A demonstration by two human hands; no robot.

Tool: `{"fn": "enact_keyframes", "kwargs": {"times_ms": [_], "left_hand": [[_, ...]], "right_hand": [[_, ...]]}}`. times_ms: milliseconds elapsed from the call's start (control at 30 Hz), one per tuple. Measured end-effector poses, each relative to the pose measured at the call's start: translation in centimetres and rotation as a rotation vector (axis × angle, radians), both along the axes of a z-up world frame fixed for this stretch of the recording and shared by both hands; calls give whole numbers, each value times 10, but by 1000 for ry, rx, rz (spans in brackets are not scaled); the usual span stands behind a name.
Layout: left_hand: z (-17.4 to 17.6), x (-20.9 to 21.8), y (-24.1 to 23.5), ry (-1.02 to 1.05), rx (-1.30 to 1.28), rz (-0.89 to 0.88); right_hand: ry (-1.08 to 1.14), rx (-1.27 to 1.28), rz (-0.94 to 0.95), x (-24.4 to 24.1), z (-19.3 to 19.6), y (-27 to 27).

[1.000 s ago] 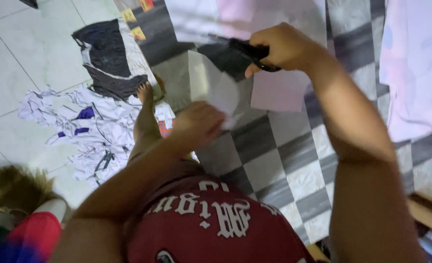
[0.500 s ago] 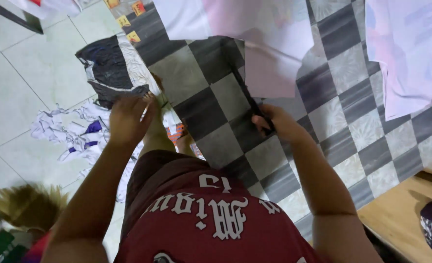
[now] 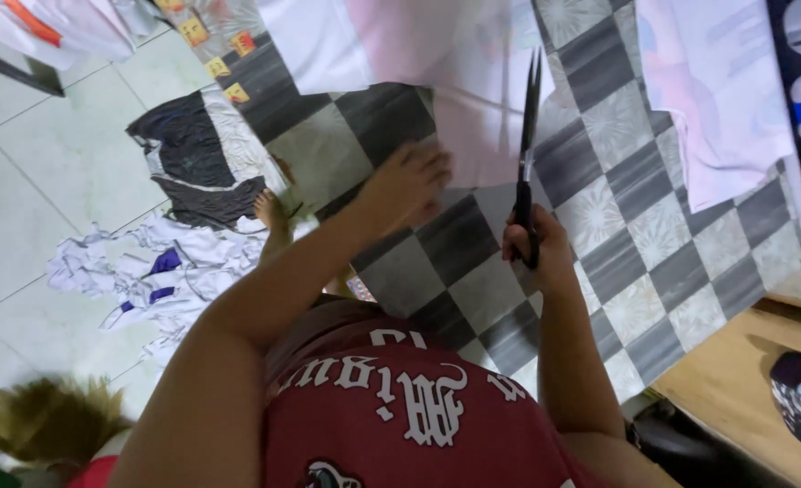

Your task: The person cuts a large sheet of white paper with a colorful printed design using scissors. They trim the edges and then fold the paper in half.

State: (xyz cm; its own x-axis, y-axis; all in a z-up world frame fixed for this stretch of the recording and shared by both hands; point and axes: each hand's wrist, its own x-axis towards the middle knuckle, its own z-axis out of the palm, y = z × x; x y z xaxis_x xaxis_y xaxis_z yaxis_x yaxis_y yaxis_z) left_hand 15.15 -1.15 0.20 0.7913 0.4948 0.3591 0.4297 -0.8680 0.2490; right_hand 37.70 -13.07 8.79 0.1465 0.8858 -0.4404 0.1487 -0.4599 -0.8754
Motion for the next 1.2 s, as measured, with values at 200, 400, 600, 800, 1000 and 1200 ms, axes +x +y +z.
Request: {"fn": "enact_keyframes", "kwargs": {"times_ms": [200, 400, 600, 800, 1000, 1200], "left_hand": [[15, 6, -26, -65, -147, -59], [-30, -42, 28, -250, -168, 276], [5, -78, 81, -355, 138, 483], [-12, -62, 93, -282, 95, 423], [-4, -56, 90, -362, 155, 467], [0, -56, 91, -322, 159, 474]], "right_hand": [[-39, 36, 26, -6, 15, -6], [52, -302, 134, -34, 20, 7], [89, -360, 371, -55, 7, 36], [101, -297, 454, -68, 6, 56], [101, -292, 536, -76, 11, 72], [175, -356, 433, -78, 3, 83]]}}
